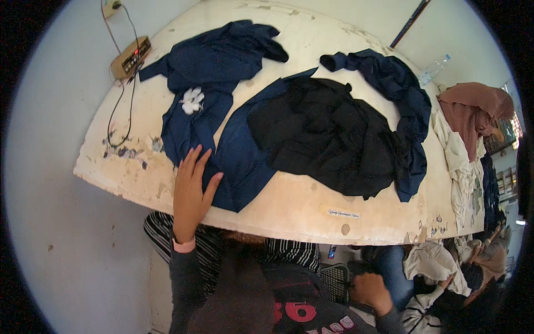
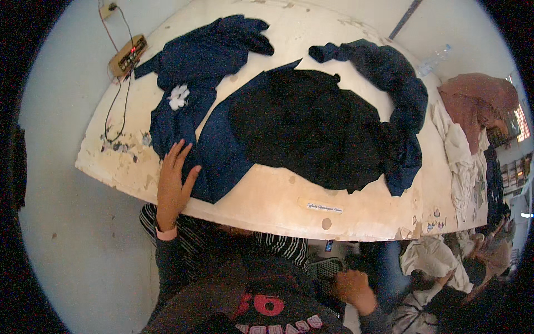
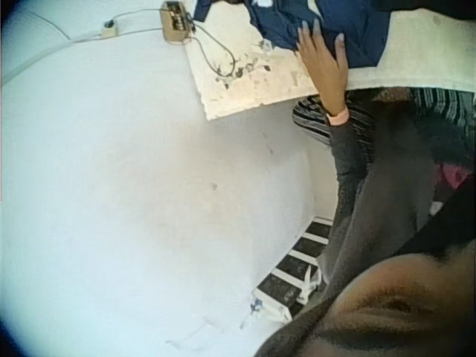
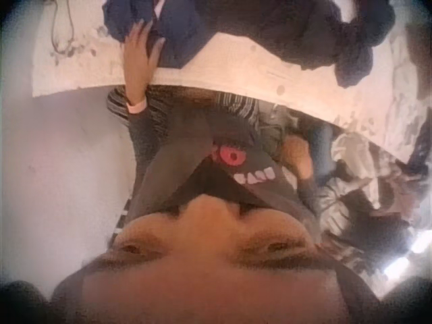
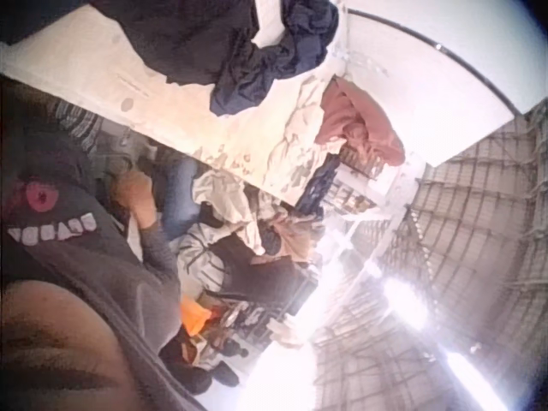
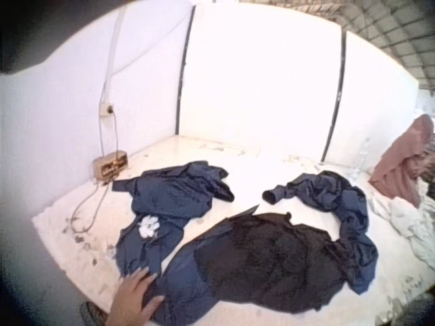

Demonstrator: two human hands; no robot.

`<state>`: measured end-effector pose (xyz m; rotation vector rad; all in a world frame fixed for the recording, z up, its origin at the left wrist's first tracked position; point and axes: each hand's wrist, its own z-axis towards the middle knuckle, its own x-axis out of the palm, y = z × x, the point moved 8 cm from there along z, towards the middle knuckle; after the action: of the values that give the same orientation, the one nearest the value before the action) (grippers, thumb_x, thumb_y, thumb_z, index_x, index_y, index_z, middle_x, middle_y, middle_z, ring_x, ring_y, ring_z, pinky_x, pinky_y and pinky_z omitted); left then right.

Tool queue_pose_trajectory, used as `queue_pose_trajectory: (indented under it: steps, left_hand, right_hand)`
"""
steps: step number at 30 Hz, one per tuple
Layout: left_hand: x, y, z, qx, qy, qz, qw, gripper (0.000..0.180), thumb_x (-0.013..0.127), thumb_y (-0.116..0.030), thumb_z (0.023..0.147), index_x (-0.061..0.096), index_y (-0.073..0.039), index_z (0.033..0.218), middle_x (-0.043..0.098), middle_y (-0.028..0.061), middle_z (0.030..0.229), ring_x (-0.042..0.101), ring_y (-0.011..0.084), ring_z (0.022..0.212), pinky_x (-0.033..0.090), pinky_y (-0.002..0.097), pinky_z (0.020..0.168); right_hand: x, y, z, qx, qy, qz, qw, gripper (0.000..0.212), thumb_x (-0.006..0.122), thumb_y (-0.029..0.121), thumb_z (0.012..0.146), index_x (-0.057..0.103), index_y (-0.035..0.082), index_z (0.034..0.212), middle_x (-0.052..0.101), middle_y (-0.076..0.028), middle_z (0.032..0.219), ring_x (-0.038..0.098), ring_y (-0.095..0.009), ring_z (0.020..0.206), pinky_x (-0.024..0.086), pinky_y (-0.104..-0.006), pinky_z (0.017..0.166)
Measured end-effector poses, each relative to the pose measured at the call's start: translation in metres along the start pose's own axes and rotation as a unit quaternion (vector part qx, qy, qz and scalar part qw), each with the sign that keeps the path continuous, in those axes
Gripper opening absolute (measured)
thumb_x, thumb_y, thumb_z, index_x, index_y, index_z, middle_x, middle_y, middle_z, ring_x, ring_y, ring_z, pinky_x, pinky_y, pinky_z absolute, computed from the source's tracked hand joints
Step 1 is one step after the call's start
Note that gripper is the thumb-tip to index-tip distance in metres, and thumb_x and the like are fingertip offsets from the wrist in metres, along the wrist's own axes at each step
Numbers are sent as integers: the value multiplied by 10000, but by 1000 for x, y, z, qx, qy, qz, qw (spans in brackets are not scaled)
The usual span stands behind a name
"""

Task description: The person uses small scissors to trim loose threads and fabric edges from a dark blue garment laid on a white table. The person repeatedly repositions the garment to access different areas and continues cutting small threads throughout the clip.

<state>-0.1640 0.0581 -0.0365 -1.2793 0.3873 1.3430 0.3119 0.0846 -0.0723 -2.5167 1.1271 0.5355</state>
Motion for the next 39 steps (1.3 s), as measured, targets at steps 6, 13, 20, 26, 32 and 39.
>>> queue_pose_trajectory:
  steps: [6,13,20,26,32,39]
  left_hand:
    - [2,-9,-22,-41,-47,30,998,484,613,-314,1026,583,-38,1423,500,185,1552,441,401,1449,283,556,1215]
    - [-8,-10,-34,-29,-64,-39,997,445,672,-308,960,649,-69,1335,545,155,1516,479,384,1420,292,564,1196]
    - [-9,-14,-28,-44,-68,-17,997,485,721,-304,908,644,-79,1331,565,144,1496,510,383,1389,313,561,1185]
    - [-10,0,-42,-73,-155,-124,977,781,745,-305,896,410,12,1526,527,210,1516,501,405,1394,336,503,1189]
    - [9,27,-48,15,-170,-144,975,1005,765,-344,919,144,-83,1664,409,313,1567,488,458,1395,383,479,1175]
    - [38,69,-41,-62,-25,-41,997,966,782,-401,887,227,-261,1665,410,361,1535,516,519,1346,464,500,1107]
  right_hand:
    - [-217,3,-42,-352,-425,325,768,467,548,-135,814,687,33,1227,700,-145,1195,696,-287,1059,551,-350,878]
    - [-346,-325,135,246,-630,236,698,465,578,376,998,701,-20,1210,566,-381,1369,603,-518,1207,501,-516,1019]
    - [-449,-275,107,-152,-612,564,532,307,604,271,1019,720,16,1144,572,5,755,442,-94,551,322,-301,475]
    - [-385,49,-60,-633,-285,183,696,354,623,300,1058,739,19,1241,673,-80,966,621,-153,826,472,-283,744]
    - [-344,73,-27,-556,-258,111,782,398,794,135,902,717,43,1282,595,-159,1488,635,-287,1278,482,-368,1082]
    - [-325,-27,84,-344,-451,172,805,756,871,168,757,598,163,1462,531,-51,1568,548,-277,1402,455,-403,1151]
